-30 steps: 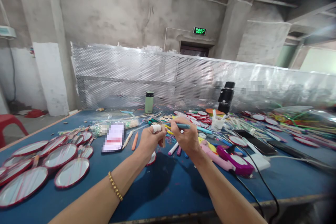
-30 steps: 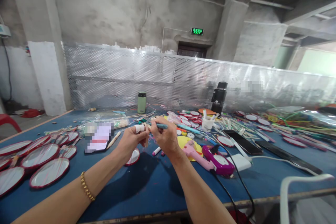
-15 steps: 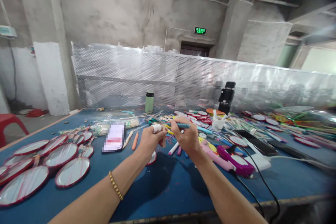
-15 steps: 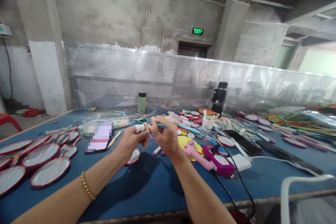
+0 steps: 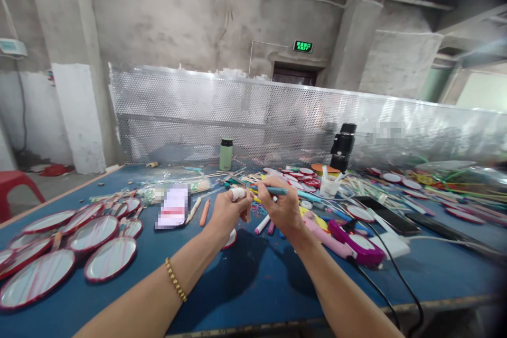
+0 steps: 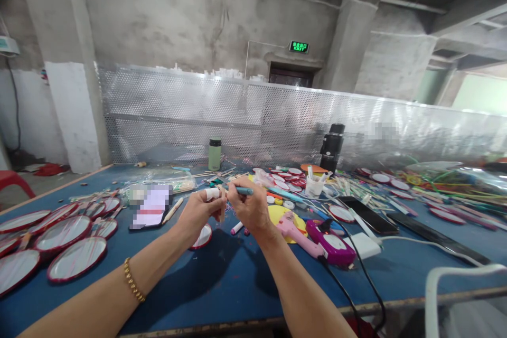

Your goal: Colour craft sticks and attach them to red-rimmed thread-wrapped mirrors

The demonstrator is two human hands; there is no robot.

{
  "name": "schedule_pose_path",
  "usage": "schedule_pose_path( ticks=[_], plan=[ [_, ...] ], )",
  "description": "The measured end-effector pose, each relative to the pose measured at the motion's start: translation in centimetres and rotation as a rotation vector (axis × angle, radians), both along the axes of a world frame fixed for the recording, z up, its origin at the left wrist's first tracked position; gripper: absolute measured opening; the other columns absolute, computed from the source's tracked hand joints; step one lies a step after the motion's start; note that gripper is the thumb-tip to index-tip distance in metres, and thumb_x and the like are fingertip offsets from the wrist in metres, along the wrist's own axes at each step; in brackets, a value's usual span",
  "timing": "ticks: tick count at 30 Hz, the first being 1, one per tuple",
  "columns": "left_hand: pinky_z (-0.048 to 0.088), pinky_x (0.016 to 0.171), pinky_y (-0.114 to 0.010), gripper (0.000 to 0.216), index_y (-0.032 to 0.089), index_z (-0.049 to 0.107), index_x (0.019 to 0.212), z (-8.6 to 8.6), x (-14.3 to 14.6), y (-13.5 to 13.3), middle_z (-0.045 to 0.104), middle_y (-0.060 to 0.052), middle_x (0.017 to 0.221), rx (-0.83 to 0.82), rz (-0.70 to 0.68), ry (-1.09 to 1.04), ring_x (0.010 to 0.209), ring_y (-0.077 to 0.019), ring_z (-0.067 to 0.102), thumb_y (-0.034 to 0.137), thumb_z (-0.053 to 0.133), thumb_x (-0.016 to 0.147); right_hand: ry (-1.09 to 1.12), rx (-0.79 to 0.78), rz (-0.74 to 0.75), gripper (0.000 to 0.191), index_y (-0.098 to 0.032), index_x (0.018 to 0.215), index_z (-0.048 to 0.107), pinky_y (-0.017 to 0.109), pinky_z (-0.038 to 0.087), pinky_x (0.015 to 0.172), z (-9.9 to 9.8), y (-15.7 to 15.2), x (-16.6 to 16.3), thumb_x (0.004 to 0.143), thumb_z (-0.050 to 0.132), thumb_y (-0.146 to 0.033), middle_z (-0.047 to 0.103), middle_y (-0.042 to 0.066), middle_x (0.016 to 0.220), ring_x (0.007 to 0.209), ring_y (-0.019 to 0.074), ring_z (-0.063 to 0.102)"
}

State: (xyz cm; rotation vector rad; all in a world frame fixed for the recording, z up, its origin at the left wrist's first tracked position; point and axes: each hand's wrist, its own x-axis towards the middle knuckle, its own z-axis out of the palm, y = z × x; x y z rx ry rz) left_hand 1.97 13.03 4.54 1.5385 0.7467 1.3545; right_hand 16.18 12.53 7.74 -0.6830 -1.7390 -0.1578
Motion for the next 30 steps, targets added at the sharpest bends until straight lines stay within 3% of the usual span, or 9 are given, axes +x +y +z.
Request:
schedule_pose_path(
  ticks=[16,30],
  plan=[
    [0.046,0.05,-0.022,0.029,0.015,0.058,0.071,0.03,-0.1,0.05,0.052,0.009,0.055,0.022,-0.025,-0.013,0.046,-0.0078,0.051,0.031,0.063,0.095,-0.004,-0.002,-0.001,0.021,-0.02,0.072,0.062,0.026,0.041,0.057,0.05,-0.05,0.01,0.092,0.053,-0.023,0.058,-0.001,0.062,0.055,0.0124,0.049],
    [0.046,0.051,-0.023,0.031,0.015,0.057,0.07,0.11,-0.09,0.04,0.052,0.008,0.056,0.032,-0.028,-0.007,0.047,-0.0079,0.05,0.032,0.063,0.094,0.011,0.015,-0.004,0.022,-0.02,0.071,0.062,0.026,0.044,0.059,-0.13,0.18,0.03,0.092,0.054,-0.022,0.061,0.0,0.065,0.057,0.0131,0.054]
  ],
)
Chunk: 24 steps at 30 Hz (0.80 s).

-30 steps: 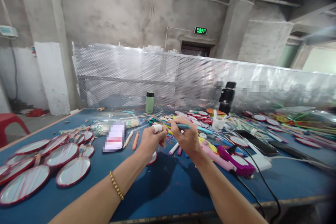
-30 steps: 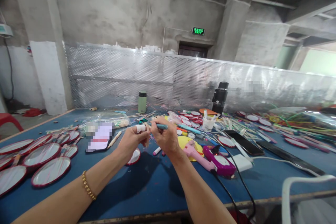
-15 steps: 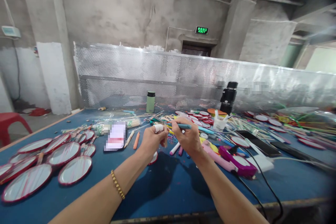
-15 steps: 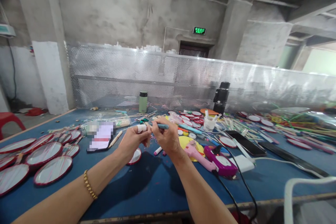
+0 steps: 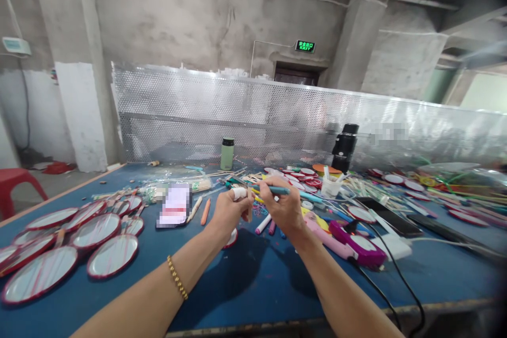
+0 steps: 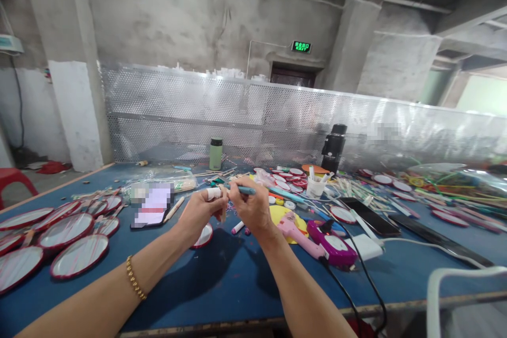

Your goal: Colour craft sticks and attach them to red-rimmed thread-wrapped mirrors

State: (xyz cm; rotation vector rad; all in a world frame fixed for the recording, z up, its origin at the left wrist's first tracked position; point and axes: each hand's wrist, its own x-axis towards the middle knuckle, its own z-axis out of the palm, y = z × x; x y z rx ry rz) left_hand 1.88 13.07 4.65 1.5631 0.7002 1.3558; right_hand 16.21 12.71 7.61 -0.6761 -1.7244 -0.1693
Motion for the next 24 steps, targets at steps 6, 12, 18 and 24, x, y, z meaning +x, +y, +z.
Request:
schedule_pose_path(
  ticks=[6,12,18,24],
  plan=[
    [0.046,0.051,-0.023,0.031,0.015,0.058,0.07,0.0,-0.01,-0.2,0.052,0.008,0.056,-0.006,0.003,-0.004,0.047,-0.008,0.051,0.032,0.063,0.095,0.002,0.0,0.001,0.02,-0.02,0.074,0.063,0.026,0.044,0.058,0.08,0.0,-0.08,0.091,0.053,-0.021,0.061,-0.001,0.065,0.057,0.013,0.053],
    [0.046,0.051,-0.023,0.032,0.015,0.057,0.069,0.15,-0.02,-0.33,0.052,0.008,0.055,-0.004,-0.009,-0.006,0.047,-0.0082,0.051,0.034,0.062,0.095,-0.007,0.004,-0.006,0.022,-0.019,0.071,0.062,0.026,0.042,0.057,0.18,-0.19,-0.21,0.091,0.054,-0.021,0.06,0.0,0.063,0.057,0.013,0.052],
    [0.045,0.05,-0.023,0.035,0.016,0.056,0.068,0.24,0.01,-0.31,0.052,0.008,0.053,-0.009,-0.012,-0.013,0.045,-0.0083,0.05,0.037,0.061,0.095,-0.019,-0.007,-0.016,0.023,-0.02,0.07,0.061,0.026,0.04,0.056,0.01,-0.19,-0.22,0.092,0.054,-0.022,0.058,-0.001,0.062,0.055,0.0122,0.05],
    [0.045,0.05,-0.023,0.033,0.016,0.057,0.068,0.1,0.08,-0.25,0.052,0.008,0.054,-0.017,0.003,-0.02,0.046,-0.0082,0.05,0.034,0.063,0.094,-0.023,-0.019,-0.016,0.024,-0.02,0.069,0.06,0.026,0.041,0.057,0.1,-0.18,-0.12,0.092,0.053,-0.024,0.058,-0.001,0.063,0.056,0.0123,0.05]
  ],
)
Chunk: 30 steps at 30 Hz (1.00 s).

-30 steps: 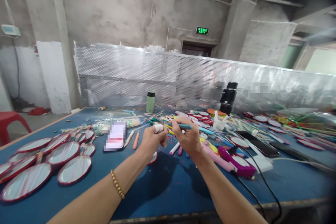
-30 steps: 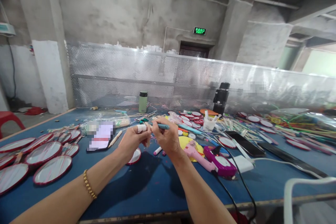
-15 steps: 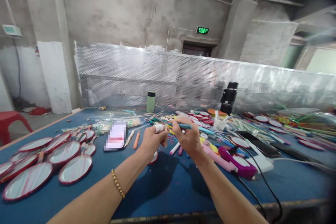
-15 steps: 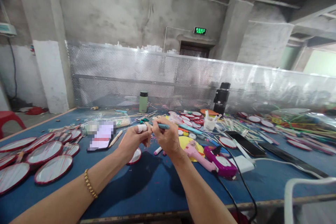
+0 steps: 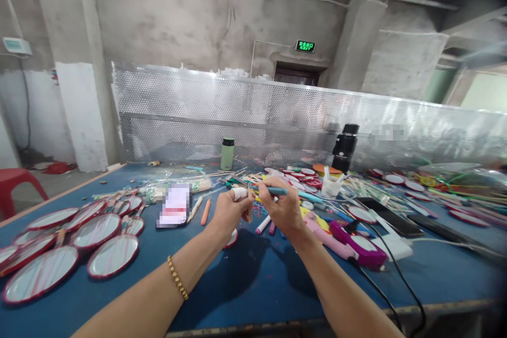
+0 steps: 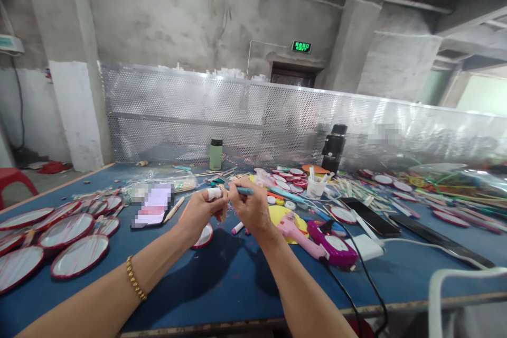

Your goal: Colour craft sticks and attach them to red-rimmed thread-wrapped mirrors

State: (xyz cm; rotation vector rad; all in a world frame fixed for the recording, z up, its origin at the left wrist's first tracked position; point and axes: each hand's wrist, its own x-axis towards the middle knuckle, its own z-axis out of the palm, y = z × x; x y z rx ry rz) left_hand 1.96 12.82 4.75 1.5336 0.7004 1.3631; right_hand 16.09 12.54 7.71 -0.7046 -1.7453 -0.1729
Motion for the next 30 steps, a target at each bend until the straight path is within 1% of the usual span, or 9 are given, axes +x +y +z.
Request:
schedule_pose_path(
  ticks=[5,11,18,24,30],
  plan=[
    [0.045,0.051,-0.023,0.032,0.016,0.056,0.067,0.04,-0.02,-0.05,0.052,0.009,0.053,-0.001,-0.003,-0.006,0.046,-0.0084,0.05,0.032,0.064,0.093,0.01,-0.002,0.007,0.024,-0.02,0.07,0.061,0.026,0.041,0.057,0.09,-0.08,0.0,0.092,0.052,-0.024,0.058,-0.001,0.063,0.056,0.0127,0.05],
    [0.044,0.051,-0.024,0.034,0.017,0.056,0.065,0.25,-0.05,-0.21,0.052,0.009,0.05,0.0,-0.009,-0.009,0.045,-0.0089,0.05,0.035,0.064,0.092,-0.019,-0.009,0.002,0.025,-0.02,0.071,0.061,0.027,0.04,0.057,-0.07,0.01,0.05,0.093,0.052,-0.025,0.057,-0.001,0.062,0.055,0.0125,0.048],
    [0.045,0.051,-0.023,0.031,0.016,0.057,0.069,0.1,-0.02,-0.02,0.052,0.009,0.054,-0.005,0.006,-0.003,0.046,-0.0083,0.05,0.034,0.064,0.093,-0.006,-0.01,0.005,0.025,-0.019,0.07,0.059,0.027,0.041,0.059,-0.01,0.01,-0.02,0.093,0.052,-0.023,0.059,0.0,0.065,0.059,0.013,0.051],
    [0.045,0.051,-0.023,0.034,0.016,0.056,0.066,0.26,-0.06,-0.21,0.051,0.009,0.051,-0.003,-0.005,-0.004,0.045,-0.0084,0.05,0.035,0.063,0.094,-0.018,-0.017,0.02,0.024,-0.02,0.072,0.061,0.026,0.039,0.056,-0.01,-0.19,-0.13,0.093,0.051,-0.024,0.057,-0.002,0.062,0.054,0.0121,0.048],
    [0.044,0.05,-0.023,0.032,0.016,0.056,0.067,0.19,-0.03,-0.05,0.052,0.009,0.052,-0.009,-0.003,-0.015,0.045,-0.0083,0.05,0.033,0.065,0.093,-0.003,-0.002,0.008,0.025,-0.02,0.069,0.06,0.027,0.041,0.058,0.08,-0.21,-0.11,0.093,0.052,-0.024,0.058,-0.001,0.063,0.057,0.0132,0.051]
  ],
)
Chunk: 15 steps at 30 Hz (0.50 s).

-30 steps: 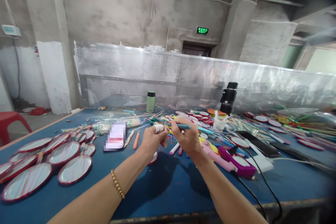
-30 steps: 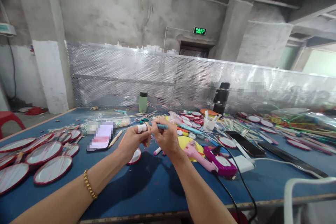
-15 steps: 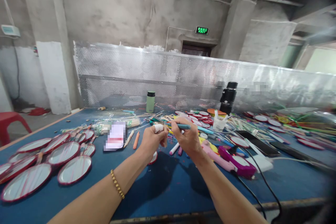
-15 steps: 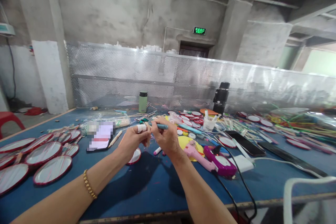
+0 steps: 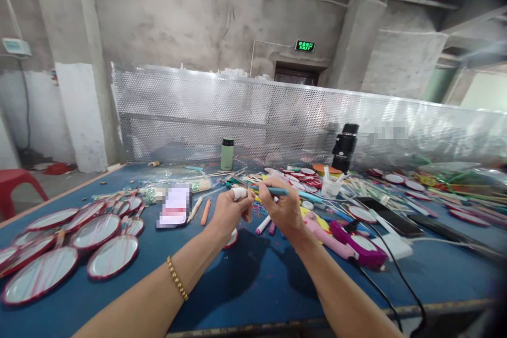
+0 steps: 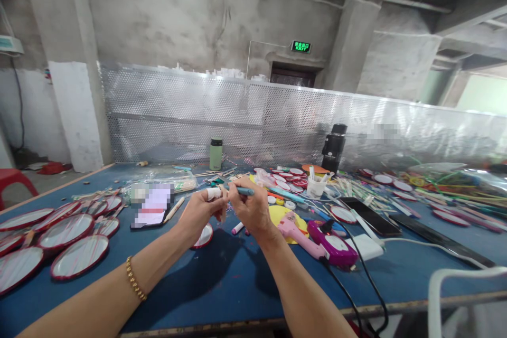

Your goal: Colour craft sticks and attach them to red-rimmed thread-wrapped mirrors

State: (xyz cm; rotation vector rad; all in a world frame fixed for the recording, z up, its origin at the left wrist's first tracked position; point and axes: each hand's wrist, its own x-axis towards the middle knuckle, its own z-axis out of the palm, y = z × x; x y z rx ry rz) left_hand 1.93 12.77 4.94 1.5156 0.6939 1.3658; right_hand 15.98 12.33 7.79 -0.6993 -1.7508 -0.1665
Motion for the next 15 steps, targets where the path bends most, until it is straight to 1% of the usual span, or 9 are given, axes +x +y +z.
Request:
schedule_pose_path(
  ticks=[10,15],
  plan=[
    [0.045,0.051,-0.023,0.033,0.016,0.057,0.068,-0.05,-0.07,-0.06,0.052,0.009,0.053,0.005,-0.006,0.007,0.045,-0.0085,0.051,0.036,0.063,0.094,-0.004,-0.001,-0.01,0.024,-0.02,0.069,0.06,0.027,0.039,0.056,-0.16,0.18,0.04,0.092,0.053,-0.023,0.056,-0.002,0.061,0.054,0.0124,0.048],
    [0.045,0.051,-0.023,0.032,0.016,0.057,0.068,-0.09,-0.06,0.1,0.053,0.008,0.054,0.006,0.001,0.013,0.046,-0.0082,0.051,0.034,0.064,0.093,0.008,0.005,-0.013,0.024,-0.02,0.07,0.061,0.027,0.042,0.058,-0.08,0.12,0.08,0.092,0.052,-0.023,0.06,0.0,0.064,0.058,0.0134,0.053]
  ],
)
